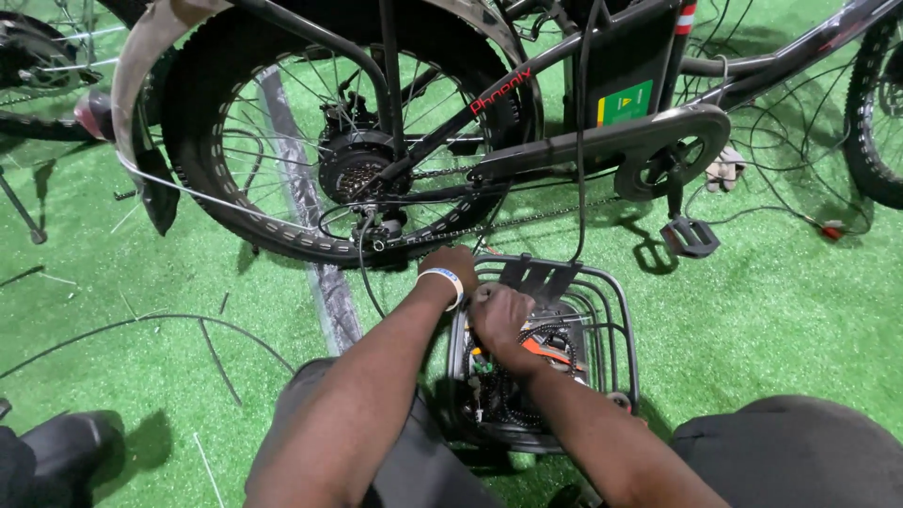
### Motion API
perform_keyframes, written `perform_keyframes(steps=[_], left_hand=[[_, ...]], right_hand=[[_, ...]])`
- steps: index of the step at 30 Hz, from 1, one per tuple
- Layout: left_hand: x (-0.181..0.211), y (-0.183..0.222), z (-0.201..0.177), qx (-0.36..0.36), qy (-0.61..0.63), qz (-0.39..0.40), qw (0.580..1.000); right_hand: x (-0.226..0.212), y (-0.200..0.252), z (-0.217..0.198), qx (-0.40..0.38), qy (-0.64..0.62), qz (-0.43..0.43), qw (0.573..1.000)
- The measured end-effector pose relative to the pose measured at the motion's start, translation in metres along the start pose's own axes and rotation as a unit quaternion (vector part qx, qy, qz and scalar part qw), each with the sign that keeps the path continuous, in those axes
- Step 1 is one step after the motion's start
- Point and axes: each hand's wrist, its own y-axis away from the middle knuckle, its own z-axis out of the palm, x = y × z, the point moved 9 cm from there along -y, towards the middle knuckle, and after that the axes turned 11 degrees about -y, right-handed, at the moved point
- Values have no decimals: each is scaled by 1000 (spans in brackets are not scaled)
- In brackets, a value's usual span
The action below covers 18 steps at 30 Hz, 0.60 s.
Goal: Connecting an electronic controller and wiring to an electric bicycle and securing them with zip ties.
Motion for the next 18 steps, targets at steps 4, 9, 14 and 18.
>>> perform_keyframes(steps=[4, 9, 14, 18], left_hand=[[7, -12, -2, 7, -12, 15, 1000], [5, -14, 3, -2, -25, 3, 1000], [4, -22, 1, 19, -19, -15, 1000], [7, -18, -2, 13, -25, -14, 1000]], right_hand=[[16, 10, -14, 46, -153, 103, 982], [1, 28, -34, 30, -226, 67, 971], [-19, 30, -58, 52, -171, -39, 983], [-21, 26, -77, 109, -156, -88, 978]])
